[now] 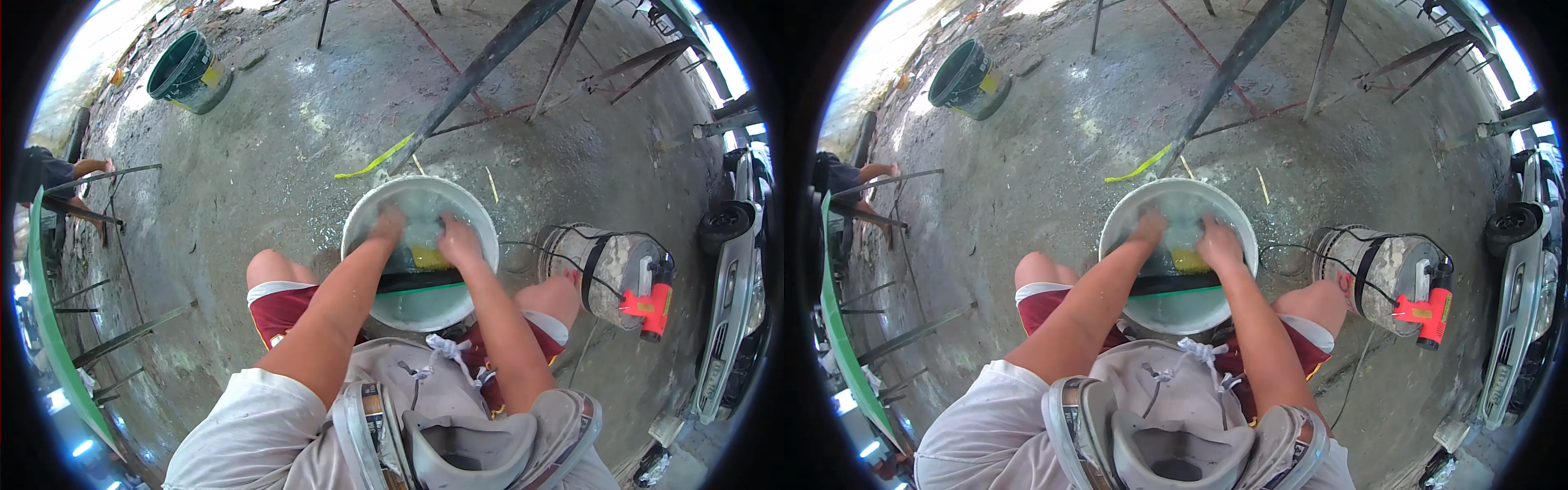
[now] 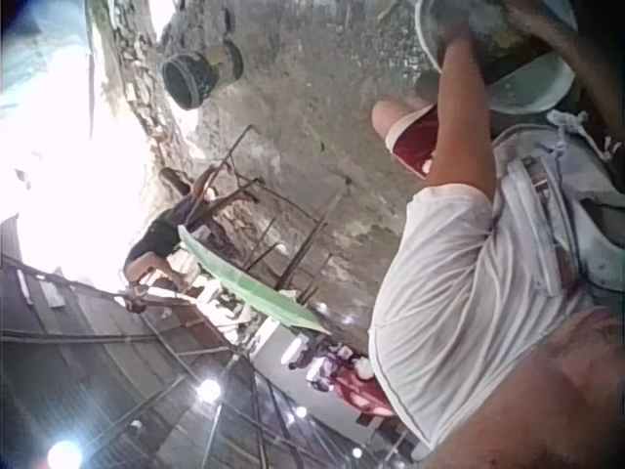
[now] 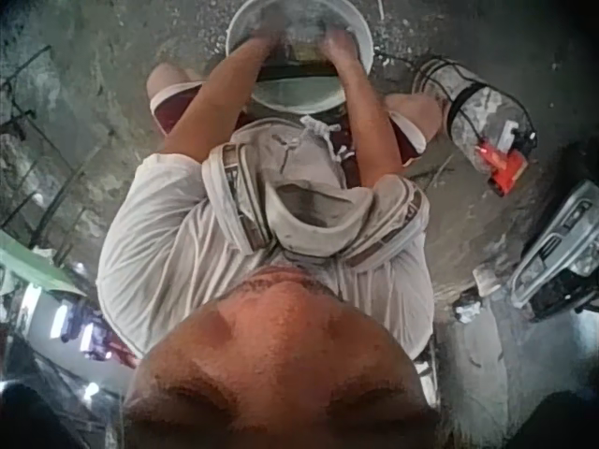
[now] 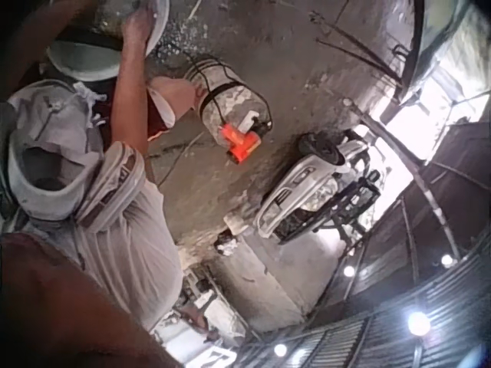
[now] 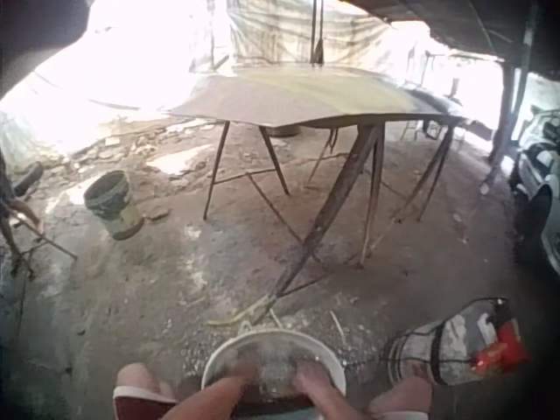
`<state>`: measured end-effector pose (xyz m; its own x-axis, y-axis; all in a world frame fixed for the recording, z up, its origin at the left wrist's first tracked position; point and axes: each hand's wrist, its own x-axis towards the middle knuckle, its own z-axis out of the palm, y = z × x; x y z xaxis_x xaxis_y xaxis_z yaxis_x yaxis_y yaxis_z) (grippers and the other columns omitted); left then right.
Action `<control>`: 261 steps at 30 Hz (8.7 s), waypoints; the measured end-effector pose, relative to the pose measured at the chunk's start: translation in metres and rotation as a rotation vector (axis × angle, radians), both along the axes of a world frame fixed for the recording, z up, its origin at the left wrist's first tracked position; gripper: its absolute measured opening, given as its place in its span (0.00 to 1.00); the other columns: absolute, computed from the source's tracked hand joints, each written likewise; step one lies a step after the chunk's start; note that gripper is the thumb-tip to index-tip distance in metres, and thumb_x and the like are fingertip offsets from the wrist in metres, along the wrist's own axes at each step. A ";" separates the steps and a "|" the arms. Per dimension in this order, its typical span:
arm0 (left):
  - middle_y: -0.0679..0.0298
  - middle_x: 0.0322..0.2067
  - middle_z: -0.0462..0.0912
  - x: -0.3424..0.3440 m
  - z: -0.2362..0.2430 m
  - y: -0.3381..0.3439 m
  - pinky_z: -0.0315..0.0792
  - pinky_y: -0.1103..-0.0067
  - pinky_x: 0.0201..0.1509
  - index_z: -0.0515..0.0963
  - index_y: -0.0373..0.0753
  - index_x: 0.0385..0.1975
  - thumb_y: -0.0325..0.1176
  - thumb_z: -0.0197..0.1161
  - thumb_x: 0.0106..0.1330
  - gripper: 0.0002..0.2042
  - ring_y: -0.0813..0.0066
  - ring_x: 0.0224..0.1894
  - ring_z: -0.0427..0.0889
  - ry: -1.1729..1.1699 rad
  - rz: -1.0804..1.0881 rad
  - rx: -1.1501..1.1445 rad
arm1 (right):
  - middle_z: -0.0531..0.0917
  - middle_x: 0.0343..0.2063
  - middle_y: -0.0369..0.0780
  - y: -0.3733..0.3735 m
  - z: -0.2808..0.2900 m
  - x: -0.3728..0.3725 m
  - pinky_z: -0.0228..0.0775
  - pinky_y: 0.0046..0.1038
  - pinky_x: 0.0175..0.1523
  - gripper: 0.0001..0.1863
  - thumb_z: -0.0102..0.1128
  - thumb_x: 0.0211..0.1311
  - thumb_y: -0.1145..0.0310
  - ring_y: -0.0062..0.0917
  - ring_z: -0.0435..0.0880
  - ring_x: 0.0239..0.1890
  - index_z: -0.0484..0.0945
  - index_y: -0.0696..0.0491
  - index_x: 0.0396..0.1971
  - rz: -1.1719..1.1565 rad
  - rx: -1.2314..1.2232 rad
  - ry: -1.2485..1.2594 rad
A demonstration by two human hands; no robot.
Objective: The person sands a car hood using a sanding block, selects and wets sandpaper in a bucket of water, and wet sands the car hood.
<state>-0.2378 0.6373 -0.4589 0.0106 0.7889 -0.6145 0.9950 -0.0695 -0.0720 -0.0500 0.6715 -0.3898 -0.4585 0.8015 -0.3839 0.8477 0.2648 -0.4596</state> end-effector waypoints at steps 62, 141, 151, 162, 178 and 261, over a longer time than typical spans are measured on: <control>0.46 0.35 0.85 -0.019 0.152 -0.072 0.76 0.62 0.37 0.78 0.40 0.57 0.33 0.53 0.77 0.14 0.48 0.33 0.86 -0.942 0.921 1.015 | 0.86 0.43 0.45 -0.058 0.005 -0.001 0.73 0.36 0.51 0.12 0.60 0.66 0.65 0.33 0.84 0.47 0.84 0.53 0.45 0.356 0.214 0.272; 0.61 0.67 0.73 -0.011 0.218 -0.091 0.65 0.60 0.72 0.61 0.47 0.75 0.46 0.45 0.82 0.25 0.61 0.67 0.73 -2.361 1.353 0.315 | 0.78 0.48 0.43 -0.011 0.165 -0.040 0.71 0.30 0.59 0.32 0.58 0.68 0.77 0.27 0.78 0.55 0.60 0.53 0.71 -0.021 -0.337 1.025; 0.61 0.65 0.74 0.006 0.236 -0.077 0.67 0.60 0.70 0.60 0.45 0.75 0.45 0.43 0.82 0.25 0.62 0.66 0.74 -2.404 1.270 0.323 | 0.77 0.57 0.46 -0.021 0.179 -0.045 0.72 0.35 0.62 0.41 0.73 0.58 0.65 0.37 0.80 0.56 0.64 0.55 0.70 0.133 0.152 0.723; 0.61 0.41 0.84 -0.028 0.218 -0.083 0.82 0.70 0.47 0.74 0.36 0.52 0.42 0.52 0.80 0.15 0.71 0.43 0.85 -2.038 1.353 0.832 | 0.79 0.59 0.46 0.011 0.184 -0.018 0.75 0.35 0.60 0.27 0.55 0.76 0.59 0.30 0.81 0.55 0.67 0.56 0.68 -0.160 -0.987 1.488; 0.67 0.37 0.75 -0.006 0.215 -0.049 0.78 0.81 0.45 0.68 0.39 0.54 0.33 0.62 0.73 0.15 0.76 0.39 0.79 -1.978 1.252 1.155 | 0.75 0.58 0.40 -0.053 0.208 -0.073 0.75 0.31 0.59 0.32 0.73 0.59 0.73 0.27 0.78 0.57 0.71 0.54 0.63 0.042 -0.050 0.949; 0.54 0.77 0.55 -0.092 0.522 0.210 0.49 0.55 0.80 0.56 0.46 0.77 0.67 0.36 0.75 0.39 0.48 0.78 0.53 -0.402 -0.611 0.874 | 0.84 0.47 0.45 0.098 0.465 0.001 0.71 0.30 0.57 0.29 0.76 0.50 0.58 0.31 0.83 0.48 0.82 0.61 0.49 0.247 0.223 0.693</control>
